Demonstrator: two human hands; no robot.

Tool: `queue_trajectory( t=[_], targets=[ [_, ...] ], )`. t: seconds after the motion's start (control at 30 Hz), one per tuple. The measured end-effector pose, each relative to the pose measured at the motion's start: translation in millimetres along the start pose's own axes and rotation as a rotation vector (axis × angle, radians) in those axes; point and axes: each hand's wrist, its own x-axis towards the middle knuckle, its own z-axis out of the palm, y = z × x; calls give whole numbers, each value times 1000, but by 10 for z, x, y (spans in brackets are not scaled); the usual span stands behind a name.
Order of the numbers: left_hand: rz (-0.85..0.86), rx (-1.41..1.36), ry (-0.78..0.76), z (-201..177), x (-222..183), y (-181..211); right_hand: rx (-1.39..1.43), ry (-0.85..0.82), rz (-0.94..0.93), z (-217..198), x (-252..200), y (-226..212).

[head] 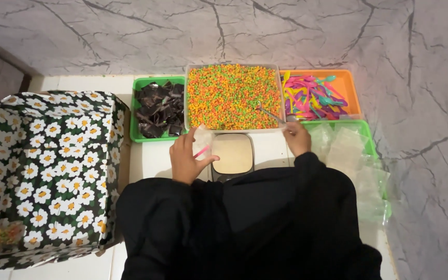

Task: Scooping small colorful beads into plastic bags, weighing them on a digital scale, and sealing the bags.

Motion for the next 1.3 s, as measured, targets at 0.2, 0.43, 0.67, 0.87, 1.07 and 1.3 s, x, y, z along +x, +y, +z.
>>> queue_trajectory(
  t=[0.2,0.43,0.67,0.87,1.07,1.3],
  targets=[
    [-84,-70,-38,43,-16,3,-311,-35,119,323,702,761],
    [-129,-75,-43,126,-30,-57,125,56,226,530,676,480],
    [-163,-73,-16,176,19,-192,-338,219,4,617,608,365],
    [-191,-154,-51,233,35,-239,-451,195,-51,801,799,710],
    [-194,-189,-62,294,12,-263,-44,161,86,721,973,799],
    [-172,-209,-78,332,-3,-263,906,315,339,444,657,-170]
  ],
)
